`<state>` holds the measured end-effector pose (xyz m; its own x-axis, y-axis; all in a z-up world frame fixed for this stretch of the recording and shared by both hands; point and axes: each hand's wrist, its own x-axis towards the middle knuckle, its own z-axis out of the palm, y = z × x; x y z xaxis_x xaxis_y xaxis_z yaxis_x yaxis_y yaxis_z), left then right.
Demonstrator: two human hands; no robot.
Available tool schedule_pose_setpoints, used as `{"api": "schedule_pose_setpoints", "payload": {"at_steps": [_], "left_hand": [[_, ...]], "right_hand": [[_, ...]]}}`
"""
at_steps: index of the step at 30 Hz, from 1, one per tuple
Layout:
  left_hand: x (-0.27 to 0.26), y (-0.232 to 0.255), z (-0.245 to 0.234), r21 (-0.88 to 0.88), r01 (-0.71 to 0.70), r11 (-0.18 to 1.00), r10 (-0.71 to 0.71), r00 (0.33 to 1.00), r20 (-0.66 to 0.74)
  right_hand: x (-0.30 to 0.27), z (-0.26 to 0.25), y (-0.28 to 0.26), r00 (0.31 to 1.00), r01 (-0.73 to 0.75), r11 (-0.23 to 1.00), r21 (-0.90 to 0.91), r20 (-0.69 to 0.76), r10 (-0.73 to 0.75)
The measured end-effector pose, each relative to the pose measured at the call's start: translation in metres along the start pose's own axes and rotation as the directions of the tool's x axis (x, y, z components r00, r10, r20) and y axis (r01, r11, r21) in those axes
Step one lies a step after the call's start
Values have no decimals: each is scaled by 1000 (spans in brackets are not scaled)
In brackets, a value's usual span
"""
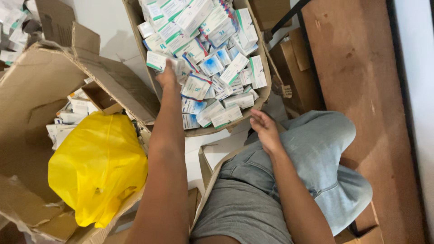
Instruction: The person sits on the floor and repeatedly picks up small white and green boxes from a large cardboard box. They place the boxes onto a wooden shelf, arranging them in neat rows next to existing stacks.
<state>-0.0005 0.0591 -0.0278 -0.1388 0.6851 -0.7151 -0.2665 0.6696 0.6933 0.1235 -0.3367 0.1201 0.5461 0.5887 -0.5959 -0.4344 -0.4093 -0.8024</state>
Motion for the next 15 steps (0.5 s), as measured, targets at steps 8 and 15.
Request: {"api": "schedule_pose_setpoints", "payload": {"at_steps": [8,15], "left_hand": [[-3,5,4,-127,217,968,-204,973,106],[-164,-24,-38,220,148,964,-254,749,612]], "right_hand": [[2,8,-11,1000,17,999,-32,12,-16],[-9,15,-27,985,20,1000,23,171,-24]]}}
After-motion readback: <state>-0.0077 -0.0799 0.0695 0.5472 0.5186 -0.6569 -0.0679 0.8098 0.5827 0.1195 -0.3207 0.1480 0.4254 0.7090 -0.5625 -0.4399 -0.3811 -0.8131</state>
